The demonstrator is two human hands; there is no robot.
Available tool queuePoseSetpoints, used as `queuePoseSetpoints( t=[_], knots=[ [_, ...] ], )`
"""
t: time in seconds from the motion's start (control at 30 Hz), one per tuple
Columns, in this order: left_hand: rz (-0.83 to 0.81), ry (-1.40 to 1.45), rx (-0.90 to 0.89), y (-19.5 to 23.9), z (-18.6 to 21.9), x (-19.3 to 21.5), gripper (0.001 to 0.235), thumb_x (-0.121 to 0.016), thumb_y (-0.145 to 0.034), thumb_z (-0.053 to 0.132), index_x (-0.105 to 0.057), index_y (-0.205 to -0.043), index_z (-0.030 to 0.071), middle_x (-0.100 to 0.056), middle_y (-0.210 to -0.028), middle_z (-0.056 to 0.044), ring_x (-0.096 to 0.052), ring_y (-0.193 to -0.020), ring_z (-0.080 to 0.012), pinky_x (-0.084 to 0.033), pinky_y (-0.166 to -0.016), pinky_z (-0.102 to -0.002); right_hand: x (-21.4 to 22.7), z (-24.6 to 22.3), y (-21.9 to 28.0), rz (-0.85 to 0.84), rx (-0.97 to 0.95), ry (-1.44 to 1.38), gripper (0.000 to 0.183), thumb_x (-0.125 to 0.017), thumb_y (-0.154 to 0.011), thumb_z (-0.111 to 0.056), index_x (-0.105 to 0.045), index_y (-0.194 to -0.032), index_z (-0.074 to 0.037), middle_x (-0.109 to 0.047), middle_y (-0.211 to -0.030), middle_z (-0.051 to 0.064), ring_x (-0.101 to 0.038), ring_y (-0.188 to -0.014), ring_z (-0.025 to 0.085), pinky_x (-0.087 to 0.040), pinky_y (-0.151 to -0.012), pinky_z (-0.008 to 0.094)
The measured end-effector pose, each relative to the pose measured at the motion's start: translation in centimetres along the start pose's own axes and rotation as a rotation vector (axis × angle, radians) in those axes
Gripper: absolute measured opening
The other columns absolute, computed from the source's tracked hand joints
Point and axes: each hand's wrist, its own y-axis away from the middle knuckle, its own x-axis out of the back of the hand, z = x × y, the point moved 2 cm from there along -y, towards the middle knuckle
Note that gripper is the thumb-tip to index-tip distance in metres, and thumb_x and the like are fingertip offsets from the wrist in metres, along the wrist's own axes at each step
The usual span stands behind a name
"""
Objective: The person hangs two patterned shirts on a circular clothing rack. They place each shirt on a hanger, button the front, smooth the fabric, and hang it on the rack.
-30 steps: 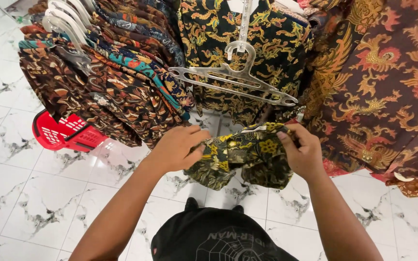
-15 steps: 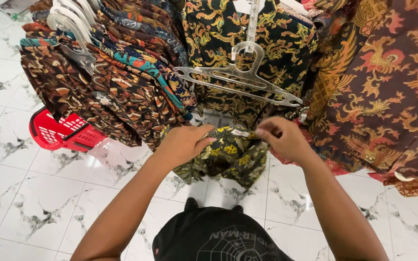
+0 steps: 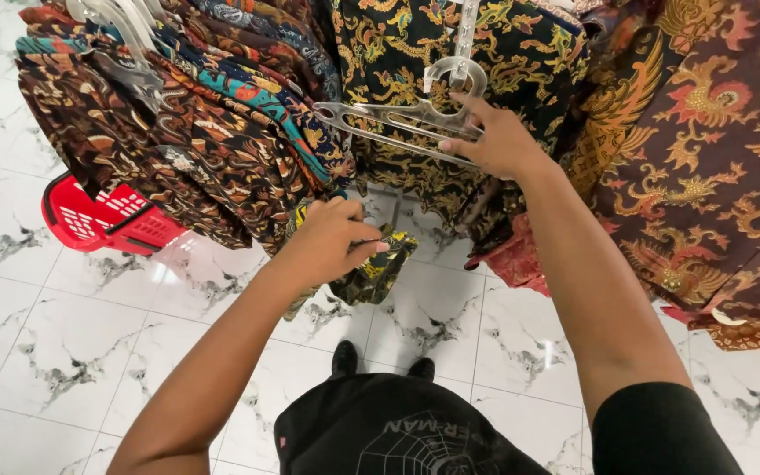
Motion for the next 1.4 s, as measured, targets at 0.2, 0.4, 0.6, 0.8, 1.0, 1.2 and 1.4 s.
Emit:
queuePoseSetpoints(
  t=[0.2,0.4,0.6,0.8,1.0,1.2,1.4],
  knots=[
    [-0.108,-0.206,0.003,-1.4,-1.7,0.1,0.031,-0.063,-0.102,0.043,-0.077,-0.116,0.019,-0.068,-0.088,-0.006,-0.061,-0.083,-0.0235,-0.041,-0.08,-0.04,0.2,-0.5,0.3,-0.041,-0.012,-0.049,0.036,-0.055,-0.11,-0.032,-0.071,-0.132,-0.008,-0.076,-0.093,0.009,-0.073,-0.097,0.033,-0.054,-0.09,0.051],
    [0.05,-0.031,0.026,-1.8,-3.5,1.7,0.026,-0.064,-0.104,0.038,-0.078,-0.109,0.017,-0.064,-0.088,-0.007,-0.057,-0.079,-0.0261,-0.038,-0.076,-0.039,3.3,-0.4,4.3,-0.031,-0.064,-0.058,0.043,-0.051,-0.111,-0.03,-0.064,-0.137,0.002,-0.074,-0.089,0.011,-0.071,-0.074,0.025,-0.055,-0.075,0.044],
    [0.09,0.227,0.259,-1.8,-5.4,1.3,0.027,-0.065,-0.103,0.039,-0.078,-0.107,0.017,-0.047,-0.113,-0.003,-0.045,-0.109,-0.0276,-0.029,-0.089,-0.042,3.5,3.5,12.3,-0.003,-0.144,0.011,0.066,-0.044,-0.108,-0.055,-0.073,-0.126,0.002,-0.073,-0.097,0.033,-0.065,-0.11,0.051,-0.045,-0.101,0.059],
    [-0.005,0.264,0.38,-3.0,-4.8,0.3,0.048,-0.06,-0.096,0.054,-0.08,-0.12,0.018,-0.039,-0.135,-0.007,-0.035,-0.131,-0.0317,-0.027,-0.106,-0.058,0.2,9.2,18.6,-0.147,-0.413,-0.016,0.052,-0.043,-0.103,-0.046,-0.073,-0.136,-0.021,-0.07,-0.07,0.013,-0.061,-0.064,0.023,-0.057,-0.078,0.04],
    [0.016,0.359,0.278,-4.4,-2.9,-0.5,0.027,-0.066,-0.103,0.037,-0.079,-0.114,0.017,-0.041,-0.126,-0.006,-0.037,-0.125,-0.031,-0.027,-0.096,-0.045,-2.3,10.1,20.1,-0.034,-0.389,-0.158,0.045,-0.062,-0.098,-0.046,-0.086,-0.095,-0.008,-0.067,-0.059,0.019,-0.064,-0.065,0.031,-0.053,-0.07,0.046],
    [-0.116,0.332,0.238,-5.8,-0.2,-1.6,0.03,-0.065,-0.103,0.039,-0.078,-0.116,0.015,-0.043,-0.131,-0.008,-0.038,-0.127,-0.0328,-0.028,-0.098,-0.047,-2.4,5.1,20.0,-0.048,-0.363,-0.193,0.051,-0.059,-0.1,-0.045,-0.08,-0.07,-0.009,-0.058,-0.045,0.01,-0.057,-0.049,0.024,-0.047,-0.056,0.038],
    [-0.182,0.279,0.104,-7.0,2.9,-3.4,0.032,-0.064,-0.103,0.04,-0.076,-0.12,0.016,-0.054,-0.131,-0.008,-0.044,-0.132,-0.0339,-0.026,-0.108,-0.055,-6.4,5.0,18.6,-0.106,-0.366,-0.268,0.047,-0.054,-0.103,-0.045,-0.075,-0.076,-0.012,-0.06,-0.056,0.006,-0.058,-0.057,0.022,-0.049,-0.061,0.035]
  ],
)
